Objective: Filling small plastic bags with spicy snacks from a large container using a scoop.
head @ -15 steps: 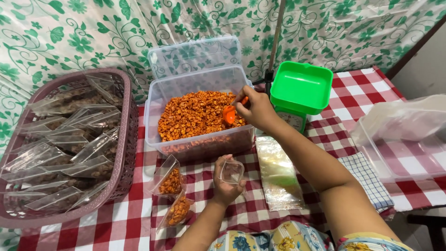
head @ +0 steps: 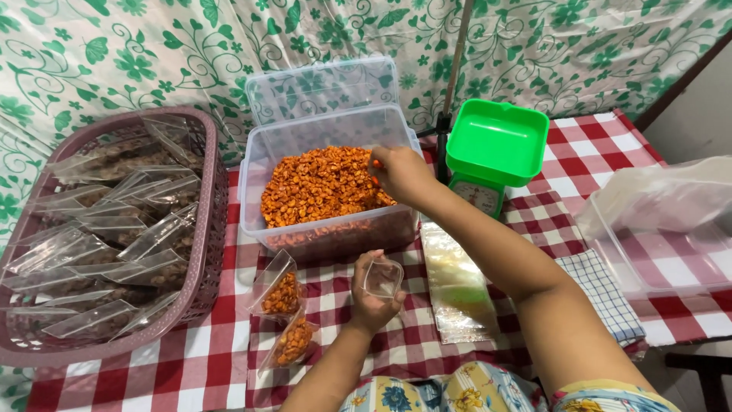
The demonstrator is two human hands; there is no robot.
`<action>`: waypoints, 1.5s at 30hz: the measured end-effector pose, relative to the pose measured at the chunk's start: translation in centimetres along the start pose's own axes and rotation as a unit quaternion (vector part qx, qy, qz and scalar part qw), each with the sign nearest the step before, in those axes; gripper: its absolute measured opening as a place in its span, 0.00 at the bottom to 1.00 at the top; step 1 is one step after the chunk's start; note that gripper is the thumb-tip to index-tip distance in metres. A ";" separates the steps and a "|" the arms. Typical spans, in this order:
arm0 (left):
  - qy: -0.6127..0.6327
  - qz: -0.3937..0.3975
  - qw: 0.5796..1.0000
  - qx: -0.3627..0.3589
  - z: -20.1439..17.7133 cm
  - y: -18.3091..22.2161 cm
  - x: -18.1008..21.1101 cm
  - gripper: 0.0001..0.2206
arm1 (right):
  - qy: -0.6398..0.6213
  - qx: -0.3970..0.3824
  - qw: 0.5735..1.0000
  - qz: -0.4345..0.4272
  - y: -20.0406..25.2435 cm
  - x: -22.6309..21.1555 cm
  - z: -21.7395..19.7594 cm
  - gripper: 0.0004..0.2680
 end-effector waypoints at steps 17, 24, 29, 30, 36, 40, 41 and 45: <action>-0.012 0.033 0.999 -0.007 0.4 0.0 -0.2 0.38 | -0.219 0.088 0.971 -0.039 3.0 -3.7 -4.3 0.07; -0.021 0.026 0.999 0.007 0.3 -0.6 0.7 0.38 | -0.335 0.179 0.919 0.103 3.4 1.3 -3.9 0.06; 0.007 0.060 0.998 0.002 1.3 -2.1 3.8 0.42 | -0.357 0.205 0.906 0.098 3.5 0.3 -5.2 0.05; 0.039 0.073 0.997 -0.001 1.5 -2.5 4.5 0.44 | -0.360 0.210 0.904 0.098 3.5 0.3 -5.3 0.05; 0.039 0.152 0.987 0.036 0.9 -6.9 9.3 0.47 | -0.356 0.222 0.904 0.080 3.7 0.4 -5.4 0.04; 0.048 0.185 0.979 0.064 0.0 -7.6 11.2 0.49 | -0.268 0.182 0.944 0.057 3.6 0.0 -4.9 0.05; 0.038 0.172 0.982 0.067 0.1 -7.5 11.5 0.49 | -0.247 0.170 0.953 0.045 3.6 -0.5 -4.6 0.05; 0.019 0.117 0.991 0.060 0.1 -7.9 8.0 0.46 | -0.252 0.174 0.951 0.052 3.3 -0.4 -4.4 0.04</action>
Point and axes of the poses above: each hand's wrist, its own y-axis away from the middle knuckle, its own z-axis out of the palm, x = y × z, the point moved 10 cm from there along -y, towards the middle knuckle, and after that the axes turned 6 degrees about -z, right-handed, at the moved point
